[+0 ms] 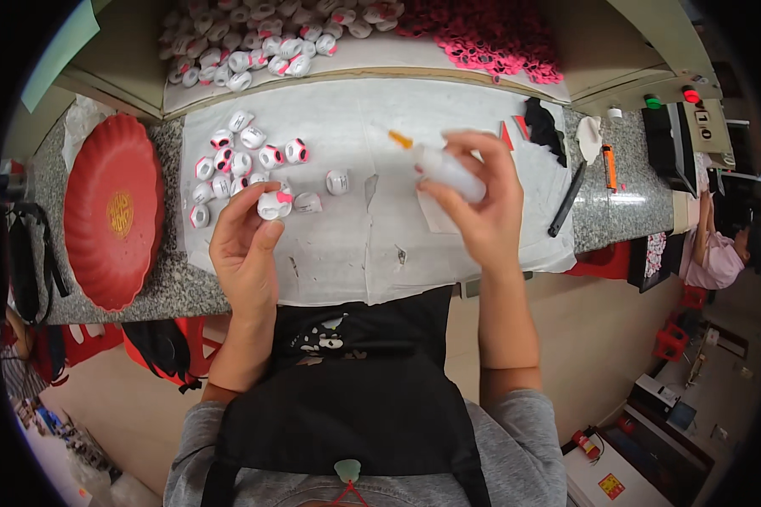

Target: Gluing small plastic character heads at a factory workbench.

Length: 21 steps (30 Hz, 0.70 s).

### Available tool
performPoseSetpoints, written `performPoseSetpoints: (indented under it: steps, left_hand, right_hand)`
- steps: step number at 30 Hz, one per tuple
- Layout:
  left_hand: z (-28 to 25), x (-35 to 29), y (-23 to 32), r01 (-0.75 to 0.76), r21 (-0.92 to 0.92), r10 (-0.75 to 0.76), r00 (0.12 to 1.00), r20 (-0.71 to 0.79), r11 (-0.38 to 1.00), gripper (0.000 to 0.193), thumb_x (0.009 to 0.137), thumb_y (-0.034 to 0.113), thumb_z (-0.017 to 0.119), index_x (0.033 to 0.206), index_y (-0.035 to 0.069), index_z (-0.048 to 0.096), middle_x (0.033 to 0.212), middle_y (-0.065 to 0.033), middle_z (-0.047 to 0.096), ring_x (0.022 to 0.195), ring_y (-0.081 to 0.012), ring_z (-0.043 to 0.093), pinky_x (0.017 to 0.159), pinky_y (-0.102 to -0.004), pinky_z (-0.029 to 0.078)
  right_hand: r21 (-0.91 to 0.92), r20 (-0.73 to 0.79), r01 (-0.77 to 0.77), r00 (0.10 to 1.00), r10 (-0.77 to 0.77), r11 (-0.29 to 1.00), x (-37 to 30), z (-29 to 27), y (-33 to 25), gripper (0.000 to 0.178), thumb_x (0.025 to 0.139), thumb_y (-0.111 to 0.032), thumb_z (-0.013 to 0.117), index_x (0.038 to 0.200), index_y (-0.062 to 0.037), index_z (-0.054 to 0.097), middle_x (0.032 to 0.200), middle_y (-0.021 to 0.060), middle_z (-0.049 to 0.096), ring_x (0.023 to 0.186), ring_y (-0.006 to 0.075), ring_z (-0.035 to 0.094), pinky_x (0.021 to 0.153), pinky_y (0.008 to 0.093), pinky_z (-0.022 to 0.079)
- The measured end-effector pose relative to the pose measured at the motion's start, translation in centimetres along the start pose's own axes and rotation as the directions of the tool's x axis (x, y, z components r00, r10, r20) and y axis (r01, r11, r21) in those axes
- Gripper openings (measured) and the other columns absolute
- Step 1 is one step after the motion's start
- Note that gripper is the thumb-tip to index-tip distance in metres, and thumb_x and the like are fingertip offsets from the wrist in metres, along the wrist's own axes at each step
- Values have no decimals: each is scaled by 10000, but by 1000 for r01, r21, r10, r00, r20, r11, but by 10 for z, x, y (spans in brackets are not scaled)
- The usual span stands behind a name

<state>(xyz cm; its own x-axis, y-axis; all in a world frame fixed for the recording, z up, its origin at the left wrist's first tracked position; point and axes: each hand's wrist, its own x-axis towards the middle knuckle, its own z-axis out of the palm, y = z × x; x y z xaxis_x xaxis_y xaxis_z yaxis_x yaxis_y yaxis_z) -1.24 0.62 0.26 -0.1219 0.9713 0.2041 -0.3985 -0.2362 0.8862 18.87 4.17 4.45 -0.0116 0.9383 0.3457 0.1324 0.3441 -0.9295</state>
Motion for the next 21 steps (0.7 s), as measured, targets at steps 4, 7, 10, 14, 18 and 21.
performPoseSetpoints:
  steps: [4, 7, 10, 14, 18, 21]
  left_hand:
    - [1, -1, -1, 27, 0, -27, 1000, 6, 1000, 310, 690, -48, 548, 991, -31, 471, 1014, -125, 461, 957, -192, 457, 822, -281, 353]
    - [2, 0, -1, 31, 35, -31, 1000, 0, 999, 314, 689, -48, 551, 992, -27, 473, 1011, -120, 466, 954, -184, 458, 815, -274, 357]
    - [3, -1, -2, 30, 31, -30, 1000, -2, 999, 316, 689, -42, 554, 994, -21, 475, 1007, -116, 472, 943, -172, 458, 807, -265, 359]
    - [4, 1, -1, 47, 55, -47, 999, 2, 997, 320, 686, -39, 558, 995, -18, 477, 1005, -109, 475, 932, -158, 453, 805, -264, 358]
    - [5, 2, 0, 49, 65, -49, 999, 10, 997, 318, 686, -42, 555, 994, -17, 480, 1004, -104, 477, 937, -154, 450, 809, -268, 356]
    - [6, 2, -1, 47, 52, -47, 999, 9, 998, 314, 688, -41, 554, 993, -16, 481, 1005, -103, 477, 930, -152, 455, 799, -262, 363]
  right_hand:
    - [-56, 98, -131, 986, 136, 990, 50, -27, 30, 191, 684, 41, 507, 846, -2, 414, 760, 76, 472, 710, 136, 530, 547, 234, 455]
    - [-668, 48, 107, 994, -101, 736, 95, -35, 58, 160, 689, -22, 544, 832, -7, 472, 694, 77, 507, 698, 177, 550, 532, 272, 434]
    - [-838, 181, 299, 942, -284, 457, 119, -34, 71, 162, 666, -71, 575, 809, -22, 519, 674, 121, 526, 650, 257, 540, 540, 333, 411]
    - [-908, 212, 249, 967, -143, 337, 127, -34, 80, 180, 625, -91, 595, 787, -37, 540, 704, 136, 536, 662, 310, 520, 565, 369, 407]
    - [-880, 234, 290, 954, -186, 377, 128, -33, 82, 161, 634, -88, 589, 781, -42, 541, 707, 132, 538, 656, 306, 521, 564, 366, 408]
    - [-864, 267, 327, 942, -203, 383, 130, -33, 83, 164, 625, -56, 579, 784, -54, 540, 702, 121, 540, 665, 289, 524, 561, 364, 411]
